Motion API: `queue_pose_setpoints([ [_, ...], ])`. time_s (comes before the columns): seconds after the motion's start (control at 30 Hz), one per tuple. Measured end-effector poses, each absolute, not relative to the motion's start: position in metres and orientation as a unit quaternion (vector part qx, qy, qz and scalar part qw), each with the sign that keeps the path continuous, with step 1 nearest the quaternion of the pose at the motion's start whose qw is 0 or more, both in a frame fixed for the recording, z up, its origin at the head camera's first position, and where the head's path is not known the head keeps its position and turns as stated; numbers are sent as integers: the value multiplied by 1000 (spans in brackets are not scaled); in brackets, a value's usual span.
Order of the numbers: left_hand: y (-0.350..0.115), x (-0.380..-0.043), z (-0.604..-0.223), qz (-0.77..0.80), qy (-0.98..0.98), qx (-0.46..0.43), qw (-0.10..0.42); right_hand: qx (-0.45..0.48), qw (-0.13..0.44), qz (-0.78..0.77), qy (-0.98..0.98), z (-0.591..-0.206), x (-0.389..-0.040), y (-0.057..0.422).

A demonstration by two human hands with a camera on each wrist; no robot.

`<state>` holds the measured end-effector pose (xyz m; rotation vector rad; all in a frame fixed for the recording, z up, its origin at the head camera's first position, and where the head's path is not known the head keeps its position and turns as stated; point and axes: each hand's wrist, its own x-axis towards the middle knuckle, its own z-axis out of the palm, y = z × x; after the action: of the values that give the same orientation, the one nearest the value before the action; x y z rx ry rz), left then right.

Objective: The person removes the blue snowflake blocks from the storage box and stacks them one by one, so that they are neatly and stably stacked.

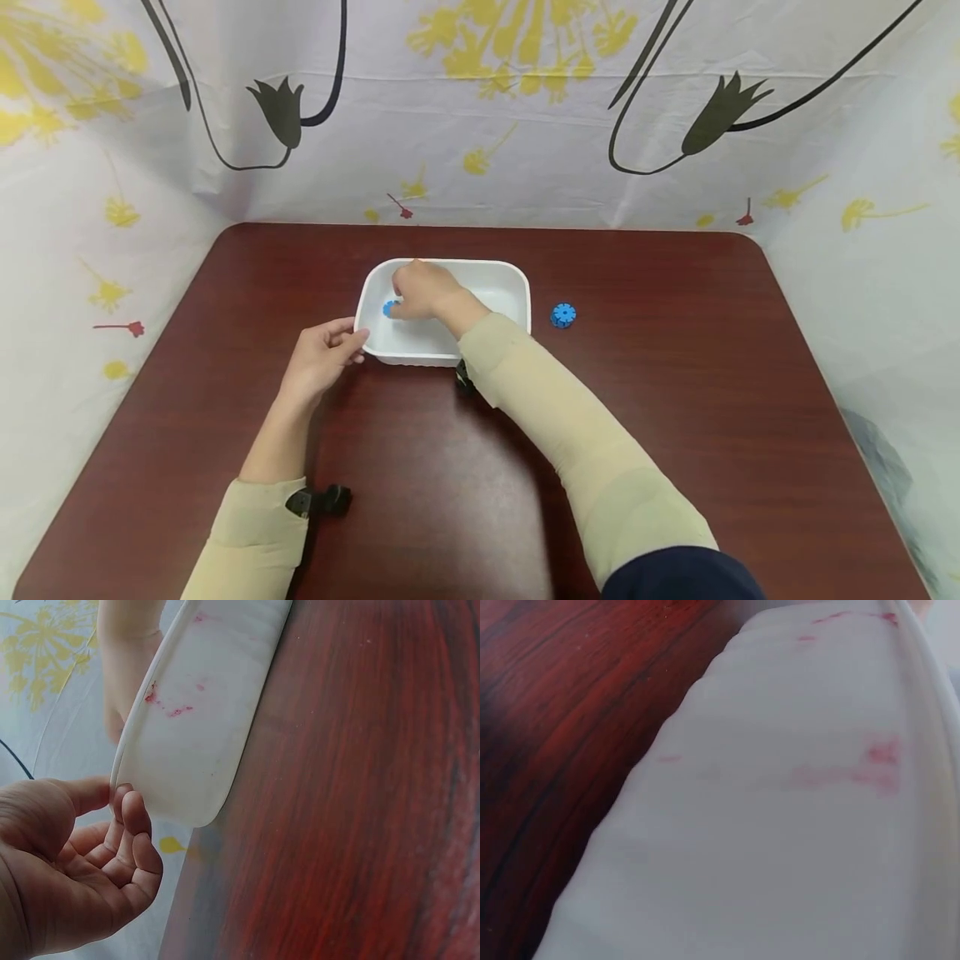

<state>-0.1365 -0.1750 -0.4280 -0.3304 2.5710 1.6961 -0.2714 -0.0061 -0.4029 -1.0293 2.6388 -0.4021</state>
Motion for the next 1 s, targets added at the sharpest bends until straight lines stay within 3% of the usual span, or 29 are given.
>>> queue_pose_setpoints([
  [1.0,-175,-138,-427,555,826,-101,12,-338,158,-50,927,-419,-275,-35],
])
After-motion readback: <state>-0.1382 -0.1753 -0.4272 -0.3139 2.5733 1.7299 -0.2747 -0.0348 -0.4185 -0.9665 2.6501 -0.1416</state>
